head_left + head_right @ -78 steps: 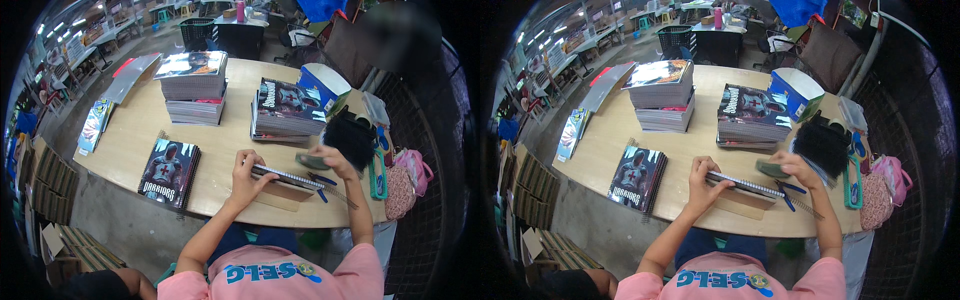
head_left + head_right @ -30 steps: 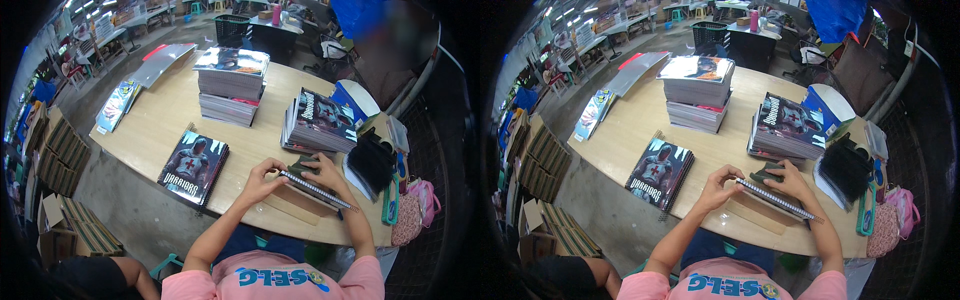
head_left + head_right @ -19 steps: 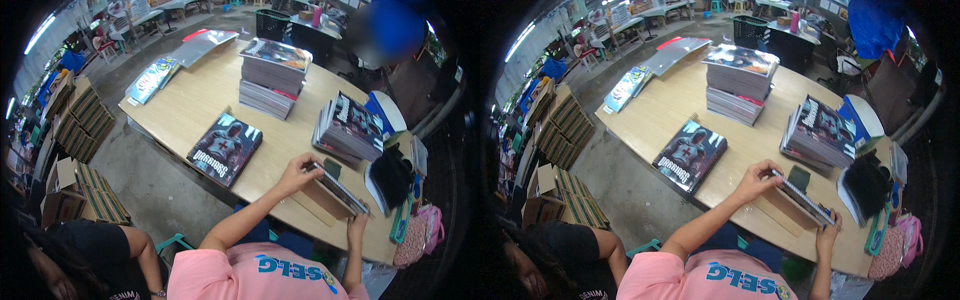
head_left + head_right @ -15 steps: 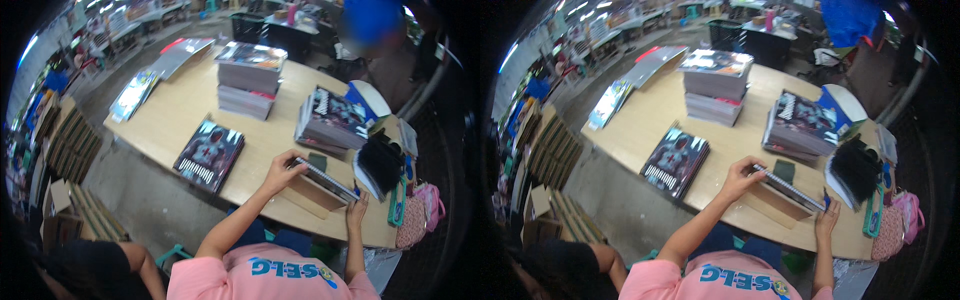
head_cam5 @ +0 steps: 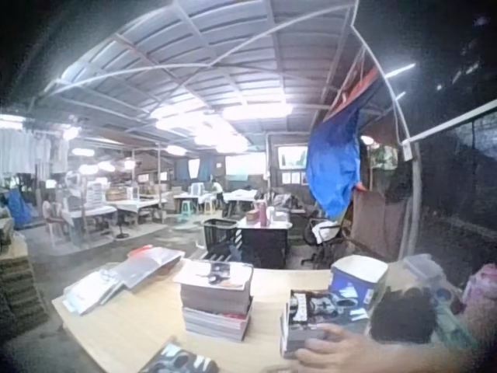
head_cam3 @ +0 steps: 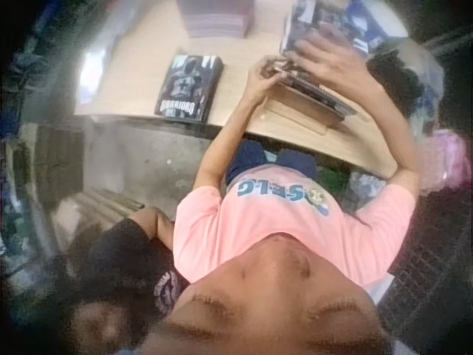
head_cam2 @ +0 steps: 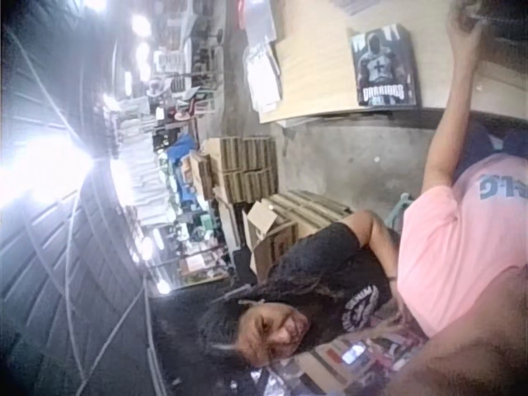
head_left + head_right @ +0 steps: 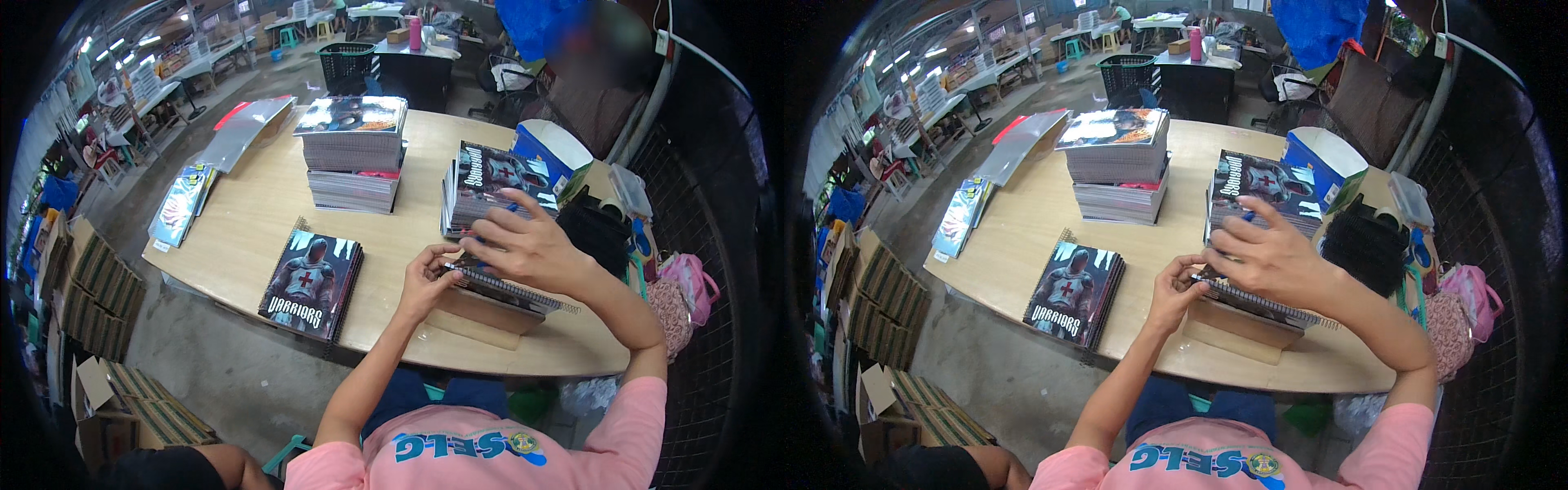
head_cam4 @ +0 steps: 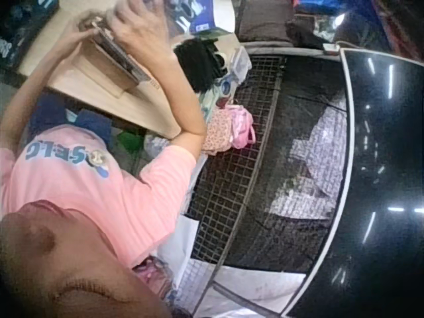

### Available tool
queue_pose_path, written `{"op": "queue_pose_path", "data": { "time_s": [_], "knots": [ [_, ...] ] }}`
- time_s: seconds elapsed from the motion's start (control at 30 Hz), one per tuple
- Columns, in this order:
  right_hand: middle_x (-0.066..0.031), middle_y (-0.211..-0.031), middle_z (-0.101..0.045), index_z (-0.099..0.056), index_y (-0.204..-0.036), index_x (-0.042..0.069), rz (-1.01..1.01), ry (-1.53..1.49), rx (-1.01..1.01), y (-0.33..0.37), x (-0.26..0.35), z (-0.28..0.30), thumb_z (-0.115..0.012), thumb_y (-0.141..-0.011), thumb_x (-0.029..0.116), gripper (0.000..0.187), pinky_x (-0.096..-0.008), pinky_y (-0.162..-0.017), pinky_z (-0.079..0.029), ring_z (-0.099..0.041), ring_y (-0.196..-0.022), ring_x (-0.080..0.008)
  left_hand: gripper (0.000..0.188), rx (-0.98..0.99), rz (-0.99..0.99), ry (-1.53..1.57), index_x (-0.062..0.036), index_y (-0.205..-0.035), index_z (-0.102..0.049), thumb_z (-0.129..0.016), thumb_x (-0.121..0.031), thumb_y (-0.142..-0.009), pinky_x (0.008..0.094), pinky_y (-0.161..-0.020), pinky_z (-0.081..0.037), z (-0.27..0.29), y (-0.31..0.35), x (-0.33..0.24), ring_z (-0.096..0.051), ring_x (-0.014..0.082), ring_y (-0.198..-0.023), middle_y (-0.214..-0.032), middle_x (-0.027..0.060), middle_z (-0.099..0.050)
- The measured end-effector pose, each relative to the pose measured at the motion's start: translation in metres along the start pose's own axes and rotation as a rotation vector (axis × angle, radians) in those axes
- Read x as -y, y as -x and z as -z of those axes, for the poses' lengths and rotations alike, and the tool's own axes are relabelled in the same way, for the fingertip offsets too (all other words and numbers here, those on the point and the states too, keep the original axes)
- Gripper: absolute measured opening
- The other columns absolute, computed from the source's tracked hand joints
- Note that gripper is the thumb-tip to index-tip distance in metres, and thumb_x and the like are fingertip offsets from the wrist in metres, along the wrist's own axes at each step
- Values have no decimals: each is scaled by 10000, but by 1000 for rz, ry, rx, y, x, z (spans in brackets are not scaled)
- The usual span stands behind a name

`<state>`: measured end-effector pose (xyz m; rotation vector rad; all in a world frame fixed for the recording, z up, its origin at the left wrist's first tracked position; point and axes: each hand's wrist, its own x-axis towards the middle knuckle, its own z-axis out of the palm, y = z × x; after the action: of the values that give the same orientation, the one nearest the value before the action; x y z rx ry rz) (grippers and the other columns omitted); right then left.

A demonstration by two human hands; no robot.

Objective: The person is inserting plastic spirals into pre-punched notebook pages and covers by hand. They use a small blue-handled tool to trim and crimp the ends of the spirals, then stack the finished notebooks.

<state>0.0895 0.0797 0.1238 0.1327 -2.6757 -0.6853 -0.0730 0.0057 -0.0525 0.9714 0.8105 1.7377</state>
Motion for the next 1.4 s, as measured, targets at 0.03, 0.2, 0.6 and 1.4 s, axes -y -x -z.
{"op": "queue_pose_path", "data": {
  "time_s": [0.03,0.2,0.6,1.4],
  "knots": [
    [-22,-1005,-586,-662,-1016,109,68,65,8,-6,-2,-3,-656,-744,218,293,-458,-1095,-291,-549,-1040,-177,471,0,-7,10,23,-1232,-510,-713,22,-807,255,-806,-514,1,0,2,-622,126,-909,-960,63,-646],
    [-6,-1003,-574,-675,-1040,101,256,161,81,-17,-5,-4,-583,-790,161,273,-441,-1081,-334,-548,-1005,-144,520,-6,-9,68,14,-1253,-497,-724,42,-787,240,-779,-511,3,1,6,-625,116,-880,-932,56,-652],
    [-175,-879,-645,-712,-1067,69,-691,-755,397,17,10,-15,-703,-806,302,351,-396,-717,-506,-637,-789,-338,572,-142,-147,-168,5,-1280,-474,-738,39,-774,224,-796,-478,-7,3,10,-615,98,-840,-857,50,-646],
    [-207,-1199,-515,-664,-1146,49,-1362,-202,-8,265,108,-128,-710,-799,156,366,-456,-976,-388,-479,-1123,-365,244,218,20,-1785,-163,-1010,-523,-425,-384,-979,501,-796,-427,120,-56,-181,-638,334,-868,-850,114,-656]
  ]
}}
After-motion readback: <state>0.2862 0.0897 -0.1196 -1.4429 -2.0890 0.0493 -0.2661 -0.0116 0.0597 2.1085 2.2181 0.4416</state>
